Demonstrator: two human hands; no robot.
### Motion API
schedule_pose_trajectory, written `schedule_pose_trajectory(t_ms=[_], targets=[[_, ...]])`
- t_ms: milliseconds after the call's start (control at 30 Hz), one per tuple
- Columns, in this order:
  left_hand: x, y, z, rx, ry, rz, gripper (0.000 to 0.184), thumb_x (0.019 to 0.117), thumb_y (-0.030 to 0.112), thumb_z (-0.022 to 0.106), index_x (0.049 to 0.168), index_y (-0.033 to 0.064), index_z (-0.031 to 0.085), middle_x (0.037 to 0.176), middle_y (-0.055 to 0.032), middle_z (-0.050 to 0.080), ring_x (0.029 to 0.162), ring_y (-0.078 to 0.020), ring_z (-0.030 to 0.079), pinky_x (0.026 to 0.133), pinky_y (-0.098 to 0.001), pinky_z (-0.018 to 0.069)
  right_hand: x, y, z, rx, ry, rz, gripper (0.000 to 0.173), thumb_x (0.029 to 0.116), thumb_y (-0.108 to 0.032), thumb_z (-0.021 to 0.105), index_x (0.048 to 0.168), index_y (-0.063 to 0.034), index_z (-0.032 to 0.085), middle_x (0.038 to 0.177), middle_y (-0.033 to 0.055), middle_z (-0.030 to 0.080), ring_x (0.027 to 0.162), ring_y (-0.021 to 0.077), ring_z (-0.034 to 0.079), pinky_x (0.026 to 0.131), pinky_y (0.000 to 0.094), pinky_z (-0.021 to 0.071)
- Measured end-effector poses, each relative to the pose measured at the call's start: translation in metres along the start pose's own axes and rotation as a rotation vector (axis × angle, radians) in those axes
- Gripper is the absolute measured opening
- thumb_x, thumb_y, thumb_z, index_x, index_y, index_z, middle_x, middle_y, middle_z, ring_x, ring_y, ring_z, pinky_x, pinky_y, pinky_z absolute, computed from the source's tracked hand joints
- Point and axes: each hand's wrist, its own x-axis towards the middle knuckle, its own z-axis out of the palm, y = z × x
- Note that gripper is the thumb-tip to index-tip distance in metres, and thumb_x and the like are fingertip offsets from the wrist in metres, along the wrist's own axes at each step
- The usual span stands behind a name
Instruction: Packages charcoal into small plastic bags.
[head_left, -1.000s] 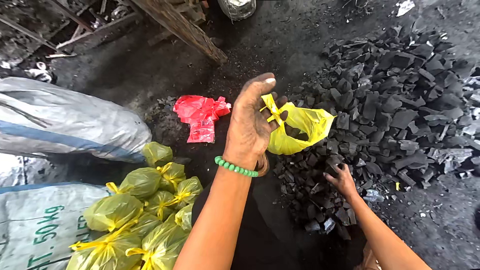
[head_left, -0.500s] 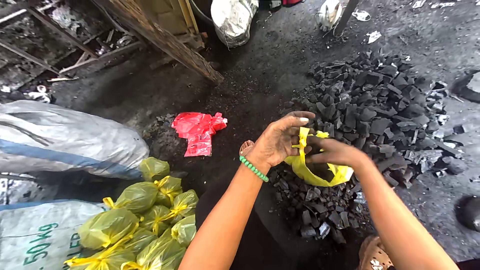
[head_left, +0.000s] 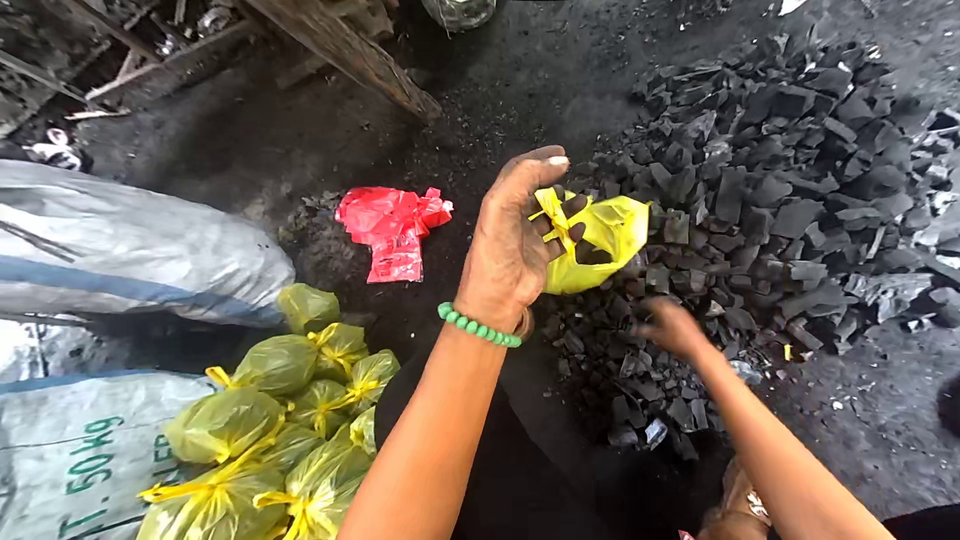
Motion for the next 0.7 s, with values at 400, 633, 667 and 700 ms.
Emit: schedule_pose_trajectory(t_ms=[400,633,667,700], targets=[[0.003,-0.001,-0.02,0.037,0.034,-0.01,0.031,0.1009,0.026,0.046,0.128,0.0164,0.057,0.097,-0.0036,0.066,0.085,-0.0164,0.068,0.072,-0.0327,0.0576,-0.035,0.053,0.039,-0.125,-0.078,0.238,0.058,0.0897,-0.015,0.078,0.142,-0.0034,0.058,0.14,0.0336,0.053,0.129,0.0537,0.051,0.103,0.0687,0.0437],[-0.006,-0.017,0.0,-0.004,-0.121,-0.258,0.033,0.1019,0.027,0.046,0.13,0.0139,0.057,0.096,-0.0072,0.065,0.079,-0.0178,0.066,0.068,-0.0321,0.056,-0.064,0.014,-0.051,0.861,0.557,0.164,0.045,0.0901,0.005,0.062,0.133,-0.003,0.052,0.112,0.0122,0.063,0.085,0.0182,0.064,0.069,0.0389,0.0569],[-0.008,-0.019,0.003,-0.009,-0.156,-0.281,0.033,0.1026,0.027,0.046,0.131,0.0137,0.057,0.097,-0.0074,0.065,0.08,-0.0181,0.066,0.069,-0.0325,0.056,-0.07,-0.002,-0.067,1.026,0.623,0.06,0.044,0.0885,0.003,0.062,0.129,-0.011,0.051,0.108,0.0034,0.064,0.082,0.0125,0.066,0.065,0.0337,0.059],[-0.01,-0.021,0.007,-0.013,-0.192,-0.297,0.033,0.1032,0.028,0.045,0.131,0.0139,0.057,0.097,-0.0071,0.065,0.08,-0.0179,0.067,0.069,-0.0322,0.0565,-0.074,-0.018,-0.079,1.147,0.663,-0.083,0.042,0.0846,0.001,0.064,0.12,-0.0194,0.054,0.103,-0.0044,0.068,0.08,0.0082,0.068,0.062,0.029,0.061]])
